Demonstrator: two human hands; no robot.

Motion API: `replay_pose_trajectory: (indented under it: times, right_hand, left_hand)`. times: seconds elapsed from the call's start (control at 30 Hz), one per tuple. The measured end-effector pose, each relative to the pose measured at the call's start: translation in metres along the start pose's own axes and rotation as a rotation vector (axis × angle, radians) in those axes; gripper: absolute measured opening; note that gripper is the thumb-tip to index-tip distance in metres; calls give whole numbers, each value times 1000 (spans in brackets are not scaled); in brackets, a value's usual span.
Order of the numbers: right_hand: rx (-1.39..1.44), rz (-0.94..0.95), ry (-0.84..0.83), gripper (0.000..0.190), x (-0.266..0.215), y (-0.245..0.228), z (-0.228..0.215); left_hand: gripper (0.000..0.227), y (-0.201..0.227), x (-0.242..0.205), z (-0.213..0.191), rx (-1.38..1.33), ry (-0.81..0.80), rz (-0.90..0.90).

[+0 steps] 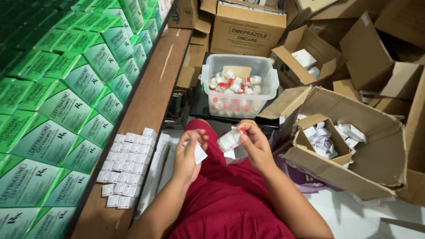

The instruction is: The person sits on the floor and repeatedly picks small white boxes and red-capped bottles from a plastic bin. They insert each bottle into a box, close the box, and place it on a growing stack on the floor. The person continues this cycle throughout the clip.

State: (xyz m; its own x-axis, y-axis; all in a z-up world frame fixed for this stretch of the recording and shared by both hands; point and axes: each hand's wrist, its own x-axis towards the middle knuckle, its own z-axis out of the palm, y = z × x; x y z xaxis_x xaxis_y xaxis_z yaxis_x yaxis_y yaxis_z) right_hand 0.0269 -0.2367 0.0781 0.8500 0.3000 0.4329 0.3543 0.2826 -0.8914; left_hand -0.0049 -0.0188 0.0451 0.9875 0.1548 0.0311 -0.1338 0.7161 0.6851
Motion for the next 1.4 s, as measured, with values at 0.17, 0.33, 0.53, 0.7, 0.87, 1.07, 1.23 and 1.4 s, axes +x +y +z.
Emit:
replay_pose_trajectory:
  times: [0.17,0.33,0.53,0.7,0.87,1.07,1.23,1.4]
  right_hand:
    - [-18,-12,-236,21,1,-14,16]
    - [-191,-52,-356,27,1,-17,29]
    - [-177,-63,-331,24,16,-28,46]
    - [-170,-48,-256,26,10,-8,46]
    - [-149,24,-91,30,8,-6,40]
    - [-656,-187,178,17,6,-8,31]
    - [-511,-251,19,18,8,-20,42]
    - [-359,-40,-25,21,5,-27,47]
  left_hand:
    - [21,17,-7,6,577,-58,626]
    - [18,27,-29,11,942,-255,943]
    - [37,50,-46,18,825,-465,699]
    - [59,22,-54,11,416,-342,514]
    - [48,20,-49,11,353,-325,513]
    - [45,16,-60,25,295,-474,533]
    - [43,3,-51,39,295,-446,478]
    - [43,3,-48,29,359,-407,566]
